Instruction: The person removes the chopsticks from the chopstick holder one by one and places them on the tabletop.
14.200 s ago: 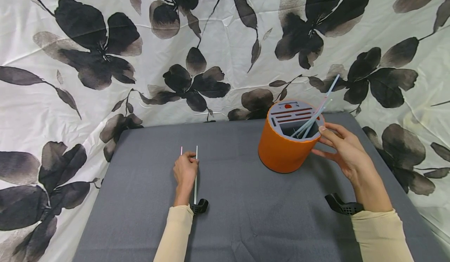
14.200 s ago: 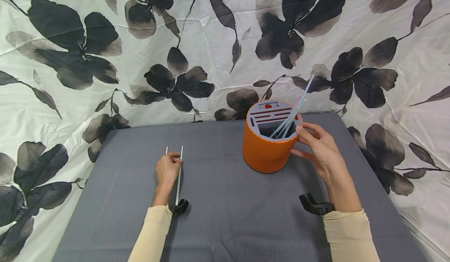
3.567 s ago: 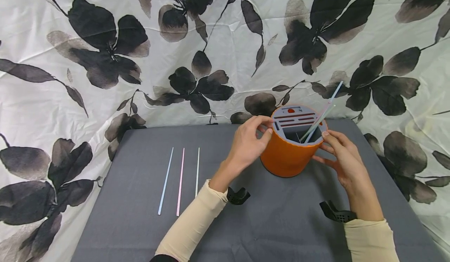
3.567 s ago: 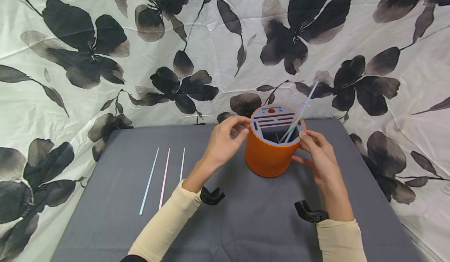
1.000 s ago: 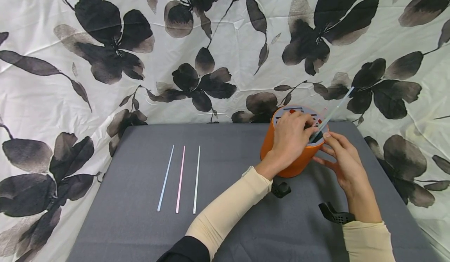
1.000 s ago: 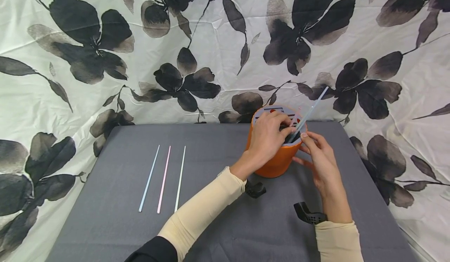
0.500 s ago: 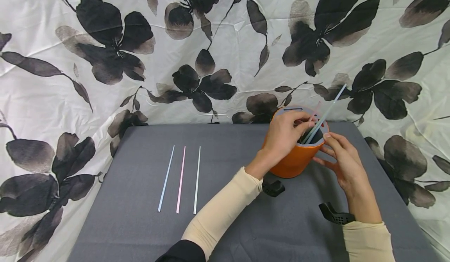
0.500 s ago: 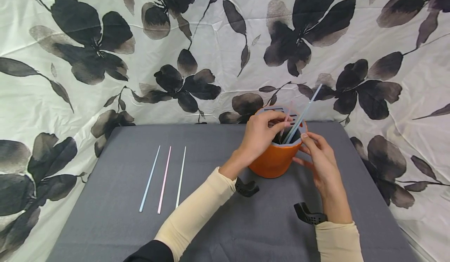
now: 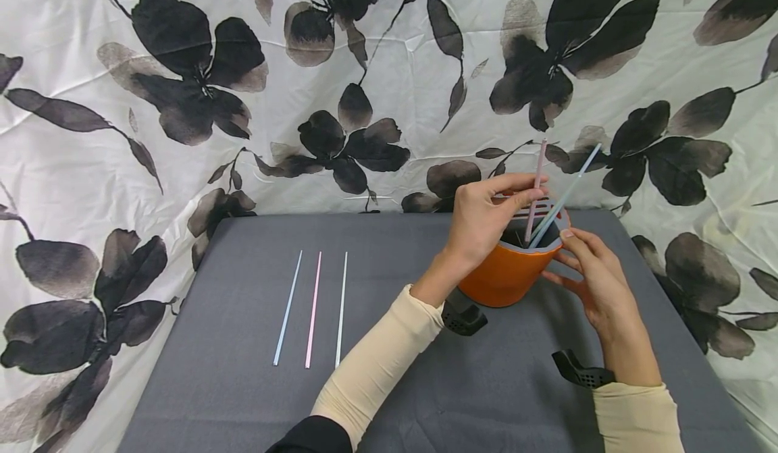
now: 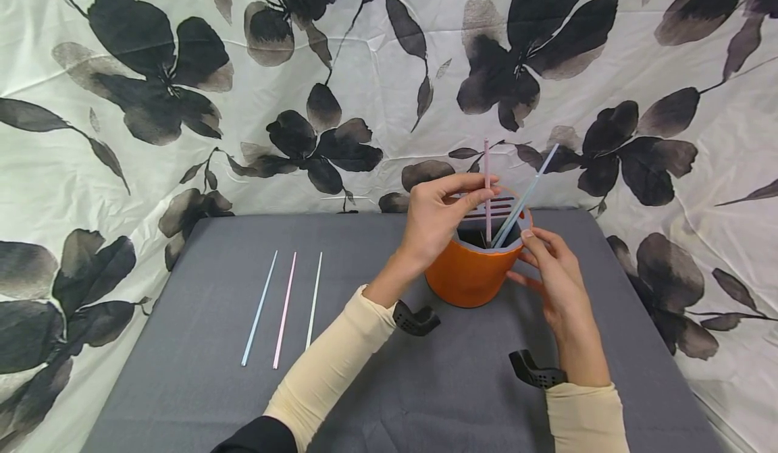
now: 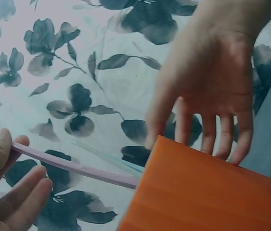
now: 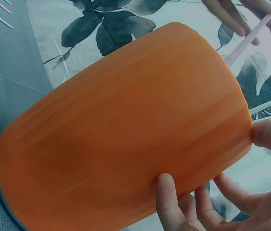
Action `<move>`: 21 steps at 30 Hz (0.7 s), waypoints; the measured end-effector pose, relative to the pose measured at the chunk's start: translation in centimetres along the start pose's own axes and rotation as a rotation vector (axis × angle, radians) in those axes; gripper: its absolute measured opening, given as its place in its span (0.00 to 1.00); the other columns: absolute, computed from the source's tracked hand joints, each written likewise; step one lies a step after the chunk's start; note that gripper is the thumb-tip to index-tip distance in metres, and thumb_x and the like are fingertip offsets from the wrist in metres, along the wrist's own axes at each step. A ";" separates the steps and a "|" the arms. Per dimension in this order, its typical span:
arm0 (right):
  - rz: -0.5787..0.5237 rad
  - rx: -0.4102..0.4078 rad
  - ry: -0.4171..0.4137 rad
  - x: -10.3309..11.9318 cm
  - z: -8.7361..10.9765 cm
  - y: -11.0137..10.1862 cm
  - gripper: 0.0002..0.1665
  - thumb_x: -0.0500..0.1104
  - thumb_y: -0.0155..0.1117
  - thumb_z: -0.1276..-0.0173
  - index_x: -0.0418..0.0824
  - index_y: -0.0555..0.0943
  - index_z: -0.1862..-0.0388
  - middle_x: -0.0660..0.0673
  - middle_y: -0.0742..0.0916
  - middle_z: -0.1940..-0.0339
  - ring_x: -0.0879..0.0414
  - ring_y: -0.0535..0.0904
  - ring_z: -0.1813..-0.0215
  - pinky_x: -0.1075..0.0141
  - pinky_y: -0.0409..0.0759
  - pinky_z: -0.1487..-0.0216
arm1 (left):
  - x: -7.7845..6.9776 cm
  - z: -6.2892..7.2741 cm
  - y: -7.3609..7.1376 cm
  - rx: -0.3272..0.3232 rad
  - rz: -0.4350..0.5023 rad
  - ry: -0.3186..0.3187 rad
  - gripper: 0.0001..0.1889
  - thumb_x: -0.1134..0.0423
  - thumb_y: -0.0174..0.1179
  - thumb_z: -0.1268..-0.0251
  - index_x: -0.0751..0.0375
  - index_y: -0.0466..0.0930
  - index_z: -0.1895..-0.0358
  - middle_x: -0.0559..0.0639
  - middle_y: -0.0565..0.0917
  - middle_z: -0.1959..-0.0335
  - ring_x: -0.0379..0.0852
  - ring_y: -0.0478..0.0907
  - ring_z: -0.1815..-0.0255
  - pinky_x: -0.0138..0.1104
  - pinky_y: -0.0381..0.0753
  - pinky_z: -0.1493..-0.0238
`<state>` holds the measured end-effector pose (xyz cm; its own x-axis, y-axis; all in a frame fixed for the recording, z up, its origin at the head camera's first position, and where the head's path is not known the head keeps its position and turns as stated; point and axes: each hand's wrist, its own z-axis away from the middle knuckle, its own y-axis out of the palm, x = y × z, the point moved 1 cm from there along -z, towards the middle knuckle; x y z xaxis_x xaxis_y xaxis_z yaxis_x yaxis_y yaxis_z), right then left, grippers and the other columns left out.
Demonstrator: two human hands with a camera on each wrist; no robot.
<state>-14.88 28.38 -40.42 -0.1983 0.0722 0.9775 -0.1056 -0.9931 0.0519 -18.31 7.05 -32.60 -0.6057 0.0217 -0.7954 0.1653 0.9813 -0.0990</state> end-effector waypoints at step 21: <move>-0.021 -0.017 -0.001 -0.2 0.9 0.3 0.22 0.55 0.65 0.23 0.53 0.72 0.37 0.56 0.74 0.45 0.62 0.82 0.52 0.65 0.90 0.62 | -3.8 -0.5 -6.0 -0.154 0.377 0.236 0.16 0.88 0.59 0.36 0.90 0.77 0.46 0.85 0.80 0.52 0.74 0.84 0.66 0.51 0.91 0.58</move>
<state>-13.95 27.99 -40.40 -0.1945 0.0925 0.9765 -0.1263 -0.9896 0.0686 -17.38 1.22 -28.69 -0.6885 0.4079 -0.5996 0.3014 0.9130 0.2749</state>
